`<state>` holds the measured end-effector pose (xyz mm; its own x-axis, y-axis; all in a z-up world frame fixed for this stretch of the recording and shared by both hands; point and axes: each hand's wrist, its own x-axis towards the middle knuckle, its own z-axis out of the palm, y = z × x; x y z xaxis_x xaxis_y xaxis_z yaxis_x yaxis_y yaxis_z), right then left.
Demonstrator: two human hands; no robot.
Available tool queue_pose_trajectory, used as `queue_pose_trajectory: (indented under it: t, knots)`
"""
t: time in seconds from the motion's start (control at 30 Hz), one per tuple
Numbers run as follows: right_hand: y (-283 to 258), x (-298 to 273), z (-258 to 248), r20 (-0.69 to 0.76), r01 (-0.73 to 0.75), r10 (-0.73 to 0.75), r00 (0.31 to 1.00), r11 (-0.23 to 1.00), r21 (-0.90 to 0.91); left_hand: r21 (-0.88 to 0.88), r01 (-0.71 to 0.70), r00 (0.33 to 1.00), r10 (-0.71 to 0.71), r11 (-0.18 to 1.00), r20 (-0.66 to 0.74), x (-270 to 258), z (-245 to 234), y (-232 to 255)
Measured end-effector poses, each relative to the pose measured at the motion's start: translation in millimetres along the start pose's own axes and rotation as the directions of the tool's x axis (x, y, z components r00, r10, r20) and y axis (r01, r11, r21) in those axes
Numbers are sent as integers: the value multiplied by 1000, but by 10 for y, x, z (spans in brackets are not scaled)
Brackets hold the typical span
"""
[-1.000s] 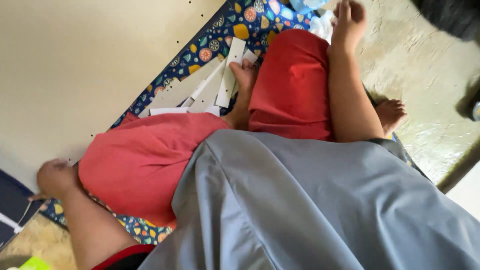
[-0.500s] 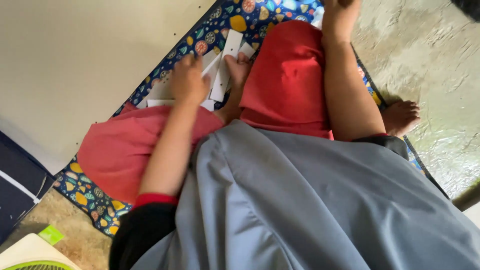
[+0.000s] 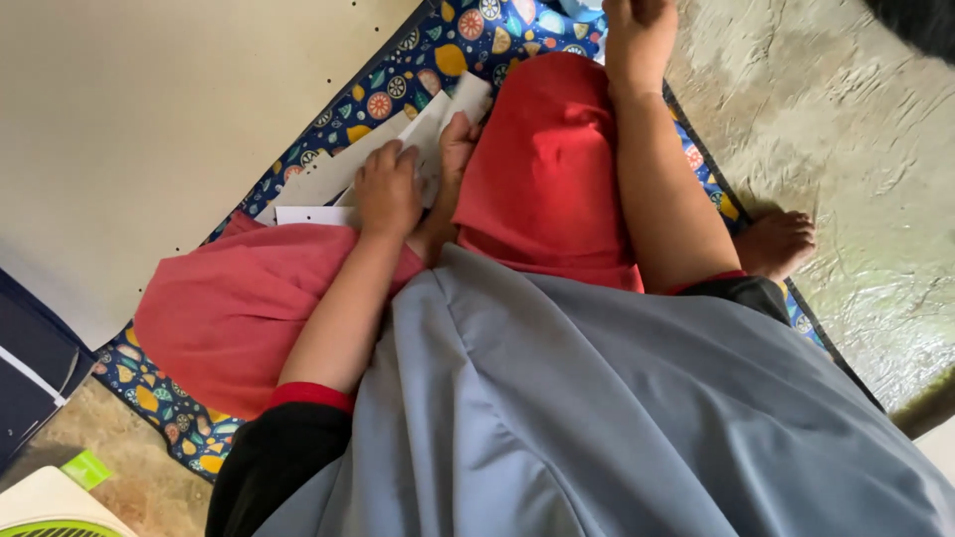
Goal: Applying glue to white reinforcement strips, attaching them to blue paper bags, and folding the bags.
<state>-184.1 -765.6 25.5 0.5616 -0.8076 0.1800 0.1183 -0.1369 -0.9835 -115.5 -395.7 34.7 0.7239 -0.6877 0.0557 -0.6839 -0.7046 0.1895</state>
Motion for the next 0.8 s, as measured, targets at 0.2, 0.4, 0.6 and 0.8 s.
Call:
queue_pose_trajectory:
  t: [0.2, 0.4, 0.6, 0.8]
  knots:
    - [-135, -102, 149, 86, 308, -299, 950, 863, -401, 102, -77, 994, 84, 992, -67, 7, -70, 33]
    - [-312, -138, 180, 78, 311, -310, 947, 837, -450, -138, 88, 994, -96, 987, -53, 19, -37, -104]
    - [-605, -209, 201, 103, 410, -405, 908, 816, -407, -275, 46, 964, -115, 960, -240, -26, -121, -210]
    - [-1445, -800, 435, 357, 453, -362, 861, 866, -213, -405, -81, 884, -122, 911, -451, -79, -478, -53]
